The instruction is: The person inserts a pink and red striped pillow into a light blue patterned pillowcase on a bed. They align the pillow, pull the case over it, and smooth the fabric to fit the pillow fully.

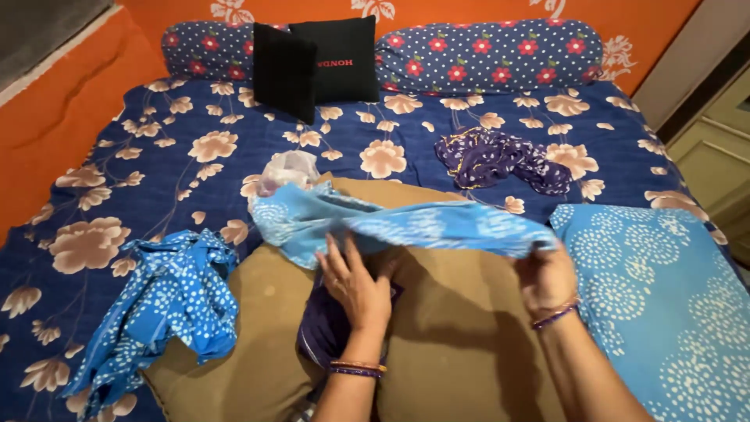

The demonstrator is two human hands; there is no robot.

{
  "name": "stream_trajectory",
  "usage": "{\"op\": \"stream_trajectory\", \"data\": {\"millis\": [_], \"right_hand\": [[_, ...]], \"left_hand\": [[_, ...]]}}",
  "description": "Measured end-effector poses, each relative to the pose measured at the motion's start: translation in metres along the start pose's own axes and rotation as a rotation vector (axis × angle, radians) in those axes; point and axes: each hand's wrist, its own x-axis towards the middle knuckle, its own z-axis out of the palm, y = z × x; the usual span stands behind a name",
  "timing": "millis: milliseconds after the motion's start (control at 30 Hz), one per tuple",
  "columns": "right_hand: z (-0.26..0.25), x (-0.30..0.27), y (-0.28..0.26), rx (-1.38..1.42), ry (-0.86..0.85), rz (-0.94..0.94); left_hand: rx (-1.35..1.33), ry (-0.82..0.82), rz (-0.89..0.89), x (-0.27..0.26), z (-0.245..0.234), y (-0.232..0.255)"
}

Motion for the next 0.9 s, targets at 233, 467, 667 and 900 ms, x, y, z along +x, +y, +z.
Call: {"op": "stream_trajectory", "data": {"millis": [233,467,667,900], "right_hand": [[-0.032,-0.005,-0.024,0.261,0.253,0.054],[-0.027,-0.025,-0.014,-0.523,0.274,0.23],[0.023,-0.067,0.02,-1.143,-0.261,-0.414],[-0.052,-0.044,0.095,-0.767,-0.307,-0.13]], "left_hand": [[-0.149,-0.257,-0.086,-0.004,0.006,-0.001],[-0.05,-0.169,0.154,-0.018,0.019,0.008],[-0.233,-0.251,0.336,-0.039,0.02,0.066],[-0.314,-0.342,0.317,-0.062,0.013,0.056]]}}
